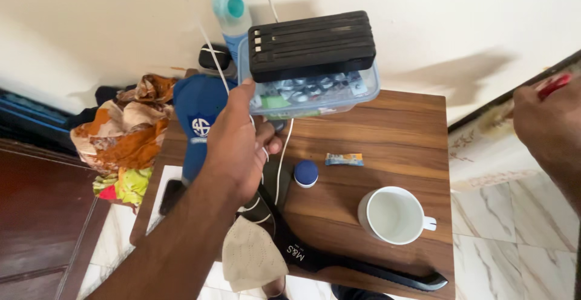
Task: The person uses a paintbrush to dust a black power bank, a clear plastic container, and a white plastic jar on a wooden table. The person also briefly handles a white face mask and a white mug during the cleaning process.
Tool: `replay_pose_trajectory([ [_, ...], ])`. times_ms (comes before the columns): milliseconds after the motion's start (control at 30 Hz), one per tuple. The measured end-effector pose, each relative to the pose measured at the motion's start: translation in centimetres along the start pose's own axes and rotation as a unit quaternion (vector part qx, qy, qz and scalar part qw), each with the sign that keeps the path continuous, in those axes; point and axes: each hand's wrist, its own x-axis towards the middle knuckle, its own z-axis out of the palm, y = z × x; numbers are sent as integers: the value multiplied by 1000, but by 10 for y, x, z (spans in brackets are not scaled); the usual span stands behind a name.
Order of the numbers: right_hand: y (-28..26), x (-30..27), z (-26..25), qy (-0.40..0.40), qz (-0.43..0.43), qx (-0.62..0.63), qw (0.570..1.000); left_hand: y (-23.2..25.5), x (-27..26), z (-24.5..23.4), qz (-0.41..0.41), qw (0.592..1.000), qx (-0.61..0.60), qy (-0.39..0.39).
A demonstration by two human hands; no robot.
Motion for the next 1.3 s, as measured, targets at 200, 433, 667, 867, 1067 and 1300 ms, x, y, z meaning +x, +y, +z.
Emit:
replay_pose_trajectory([
  [200,-46,-24,8,-38,-59,343,937,-4,19,-7,3,1000,18,-14],
  [433,-142,-59,65,-276,-111,547,783,-7,32,-16,6,1000,-1,17],
  [667,-117,-39,60,-233,-3,347,909,-7,40,-13,2,1000,4,-10],
  [867,-41,0,41,-123,14,173,977,-8,38,-8,-3,1000,2,0],
  [1067,-20,0,9,-11,-36,-9,999,-7,38,-2,-5,1000,-5,-3],
  [1300,-86,-20,22,-187,-50,444,875,-9,38,5,-14,1000,3,18],
])
